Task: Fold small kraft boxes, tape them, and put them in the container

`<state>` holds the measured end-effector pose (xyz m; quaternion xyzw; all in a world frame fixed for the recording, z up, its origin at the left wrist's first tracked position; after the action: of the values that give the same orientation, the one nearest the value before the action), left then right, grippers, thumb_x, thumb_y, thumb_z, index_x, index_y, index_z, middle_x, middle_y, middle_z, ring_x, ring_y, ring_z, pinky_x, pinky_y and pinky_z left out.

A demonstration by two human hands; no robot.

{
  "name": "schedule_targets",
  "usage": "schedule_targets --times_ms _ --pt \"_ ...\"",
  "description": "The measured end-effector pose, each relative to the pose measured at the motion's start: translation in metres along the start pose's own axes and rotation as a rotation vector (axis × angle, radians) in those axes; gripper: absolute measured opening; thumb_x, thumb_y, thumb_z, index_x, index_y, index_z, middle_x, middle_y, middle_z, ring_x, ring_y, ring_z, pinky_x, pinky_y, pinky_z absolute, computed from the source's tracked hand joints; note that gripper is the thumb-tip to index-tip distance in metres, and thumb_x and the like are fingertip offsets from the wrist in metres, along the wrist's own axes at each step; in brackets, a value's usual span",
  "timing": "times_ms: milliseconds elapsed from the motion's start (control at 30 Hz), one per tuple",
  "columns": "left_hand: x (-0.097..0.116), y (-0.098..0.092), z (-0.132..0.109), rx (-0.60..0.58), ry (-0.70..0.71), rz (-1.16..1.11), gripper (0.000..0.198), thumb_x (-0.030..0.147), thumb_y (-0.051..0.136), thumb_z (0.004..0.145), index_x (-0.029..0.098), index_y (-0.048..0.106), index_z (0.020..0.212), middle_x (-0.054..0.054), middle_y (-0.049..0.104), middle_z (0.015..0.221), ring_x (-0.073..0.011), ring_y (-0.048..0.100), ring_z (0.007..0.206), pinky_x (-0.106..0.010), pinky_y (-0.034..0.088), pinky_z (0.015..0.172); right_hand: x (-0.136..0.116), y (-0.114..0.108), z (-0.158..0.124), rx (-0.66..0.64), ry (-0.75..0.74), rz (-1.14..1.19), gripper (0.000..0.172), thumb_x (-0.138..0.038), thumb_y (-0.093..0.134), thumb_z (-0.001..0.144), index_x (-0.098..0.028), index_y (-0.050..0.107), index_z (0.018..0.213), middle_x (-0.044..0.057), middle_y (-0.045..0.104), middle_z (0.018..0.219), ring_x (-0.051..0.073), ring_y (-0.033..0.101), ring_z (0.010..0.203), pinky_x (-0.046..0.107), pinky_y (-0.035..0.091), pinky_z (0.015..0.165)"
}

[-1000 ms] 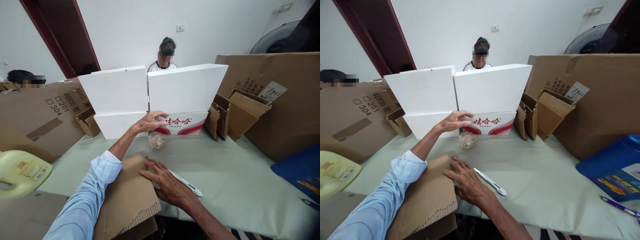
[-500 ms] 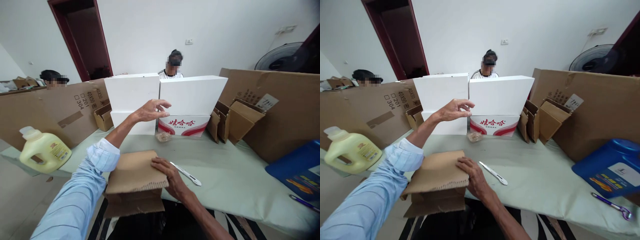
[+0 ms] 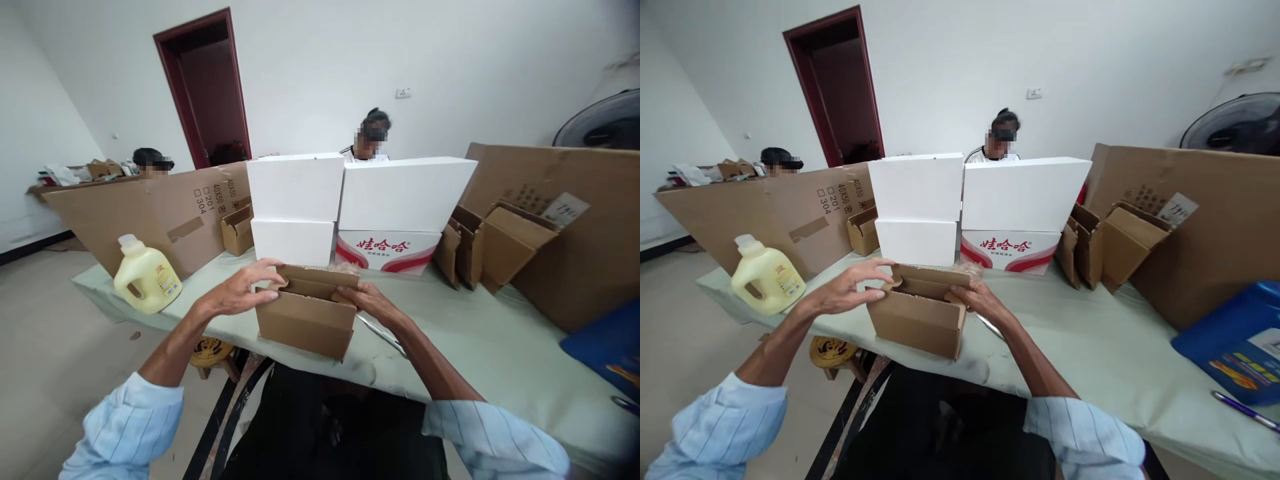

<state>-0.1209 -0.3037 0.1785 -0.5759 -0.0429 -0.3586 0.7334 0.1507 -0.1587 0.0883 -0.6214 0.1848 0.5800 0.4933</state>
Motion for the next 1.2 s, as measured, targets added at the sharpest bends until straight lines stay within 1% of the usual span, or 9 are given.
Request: schedule_targets --times_ms 167,367,433,533,600,733,867,1033,1200 --pt "-0.017 0.036 -0.006 -0.106 -0.029 0.094 0.048 0.046 0.070 0.097 0.025 0.068 0.141 -0.013 0.063 0.151 -0.0350 0.056 0.142 -0.049 0.045 0.121 -0.016 -0.004 0.010 -0.039 0.048 -0.130 0.059 -0.078 0.073 0.074 -0.019 0.073 0.076 0.006 0.073 0.078 0.021 0.065 0.070 0.028 0.048 0.054" --pt "-0.007 0.040 -0.017 -0.085 0.070 0.198 0.035 0.039 0.073 0.094 0.024 0.075 0.125 -0.011 0.063 0.150 -0.0344 0.060 0.133 -0.044 0.049 0.112 -0.072 -0.017 -0.041 0.365 -0.084 -0.688 0.046 -0.058 0.072 0.088 -0.024 0.059 0.060 0.004 0.063 0.063 0.020 0.056 0.061 0.030 0.036 0.056" --pt "-0.002 0.044 -0.018 -0.117 0.094 0.215 0.037 0.043 0.078 0.090 0.024 0.076 0.122 -0.011 0.060 0.155 -0.0364 0.059 0.134 -0.044 0.049 0.109 -0.097 0.005 -0.055 0.266 -0.266 -0.779 0.044 -0.053 0.061 0.098 -0.024 0.067 0.066 0.006 0.070 0.070 0.022 0.063 0.068 0.033 0.042 0.063" --pt "0.005 0.054 -0.012 -0.216 0.145 0.254 0.039 0.049 0.082 0.085 0.024 0.078 0.115 -0.010 0.066 0.148 -0.0360 0.062 0.127 -0.042 0.048 0.104 -0.118 0.050 -0.061 -0.095 -0.497 -0.762 0.036 -0.056 0.064 0.098 -0.025 0.079 0.087 0.007 0.079 0.095 0.025 0.070 0.090 0.033 0.049 0.079" --pt "0.009 0.058 -0.006 -0.297 0.154 0.334 0.038 0.052 0.083 0.082 0.023 0.078 0.107 -0.010 0.071 0.132 -0.0341 0.065 0.116 -0.040 0.049 0.097 -0.117 0.066 -0.055 -0.254 -0.467 -0.811 0.034 -0.059 0.077 0.089 -0.025 0.079 0.082 0.006 0.077 0.086 0.026 0.070 0.085 0.033 0.050 0.078" --pt "0.010 0.052 0.001 -0.364 0.166 0.537 0.051 0.052 0.092 0.070 0.022 0.075 0.108 -0.010 0.067 0.122 -0.0331 0.063 0.110 -0.037 0.049 0.085 -0.112 0.066 -0.044 -0.311 -0.469 -1.019 0.038 -0.054 0.095 0.072 -0.023 0.073 0.069 0.005 0.068 0.071 0.026 0.065 0.080 0.034 0.049 0.076" --pt "-0.001 0.034 -0.008 -0.250 0.167 0.583 0.062 0.047 0.100 0.063 0.023 0.073 0.114 -0.010 0.062 0.126 -0.0332 0.060 0.115 -0.036 0.050 0.089 -0.108 0.037 -0.055 -0.204 -0.642 -1.077 0.039 -0.055 0.091 0.079 -0.021 0.078 0.093 0.011 0.071 0.098 0.031 0.063 0.101 0.041 0.052 0.090" --pt "-0.031 0.023 -0.031 0.030 0.136 0.335 0.075 0.062 0.098 0.064 0.022 0.073 0.123 -0.011 0.059 0.130 -0.0320 0.061 0.116 -0.041 0.053 0.097 -0.064 -0.009 -0.075 0.151 -0.602 -0.745 0.042 -0.056 0.074 0.095 -0.022 0.075 0.120 0.013 0.068 0.115 0.032 0.061 0.111 0.047 0.054 0.097" --pt "-0.078 0.039 -0.048 0.277 0.029 -0.147 0.077 0.066 0.094 0.067 0.023 0.073 0.128 -0.013 0.054 0.135 -0.0319 0.059 0.124 -0.042 0.057 0.099 -0.014 -0.005 -0.078 0.315 -0.516 -0.463 0.045 -0.061 0.078 0.090 -0.023 0.076 0.114 0.011 0.063 0.116 0.032 0.062 0.113 0.049 0.054 0.101"
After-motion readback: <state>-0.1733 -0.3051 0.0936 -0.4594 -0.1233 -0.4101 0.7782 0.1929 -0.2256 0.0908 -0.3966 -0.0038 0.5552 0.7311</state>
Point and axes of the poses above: each hand's wrist, its own z-axis towards the middle knuckle, its own y-axis out of the palm, x = y × z, the point moved 6 cm from there along z, towards the middle knuckle
